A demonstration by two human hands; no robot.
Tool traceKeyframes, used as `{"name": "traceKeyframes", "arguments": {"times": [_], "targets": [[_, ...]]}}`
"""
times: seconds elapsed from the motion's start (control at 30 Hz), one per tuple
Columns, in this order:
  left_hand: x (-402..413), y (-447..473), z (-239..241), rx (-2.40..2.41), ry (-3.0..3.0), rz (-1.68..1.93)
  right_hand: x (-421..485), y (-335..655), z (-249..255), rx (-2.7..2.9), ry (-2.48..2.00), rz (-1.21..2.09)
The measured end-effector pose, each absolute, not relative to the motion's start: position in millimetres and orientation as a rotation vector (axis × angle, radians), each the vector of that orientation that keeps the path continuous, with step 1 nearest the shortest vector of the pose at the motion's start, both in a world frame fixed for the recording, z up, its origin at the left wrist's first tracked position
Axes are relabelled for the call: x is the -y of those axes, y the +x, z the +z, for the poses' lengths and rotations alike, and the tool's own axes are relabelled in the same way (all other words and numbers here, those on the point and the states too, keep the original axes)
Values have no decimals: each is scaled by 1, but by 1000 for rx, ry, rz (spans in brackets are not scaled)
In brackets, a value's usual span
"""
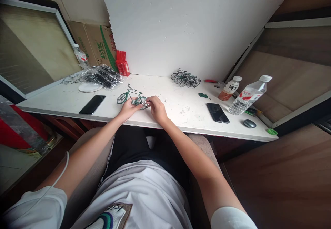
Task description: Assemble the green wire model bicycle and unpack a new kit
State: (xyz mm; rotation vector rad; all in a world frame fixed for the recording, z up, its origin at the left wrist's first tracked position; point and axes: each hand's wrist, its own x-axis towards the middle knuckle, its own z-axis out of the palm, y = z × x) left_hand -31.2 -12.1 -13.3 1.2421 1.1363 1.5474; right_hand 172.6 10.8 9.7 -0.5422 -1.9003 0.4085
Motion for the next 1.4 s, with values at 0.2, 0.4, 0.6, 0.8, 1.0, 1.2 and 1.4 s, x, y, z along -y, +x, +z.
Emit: {"name": "traceKeyframes", "arguments": {"times": [0.2,0.4,0.6,0.8,1.0,1.2,1.4], "targets": [[12,-31,-13,-1145,1240,1551,-10,172,9,1923,-517,411],[13,-31,-13,-1150,1246,1553,-11,172,9,1944,-517,393],[14,-30,-12,-1146,1233,1554,-12,171,6,1930,-520,385],[14,-31,-13,-1145,1242,1546,-13,171,7,1925,-507,377],[14,-30,-12,-1128,1243,1552,-13,171,7,1912,-426,305],[14,-29,-12,-1131,1242,1563,-16,170,5,1918,-443,263],[13,-30,-12,-1145,1260,1568,-15,169,8,1921,-415,217]]}}
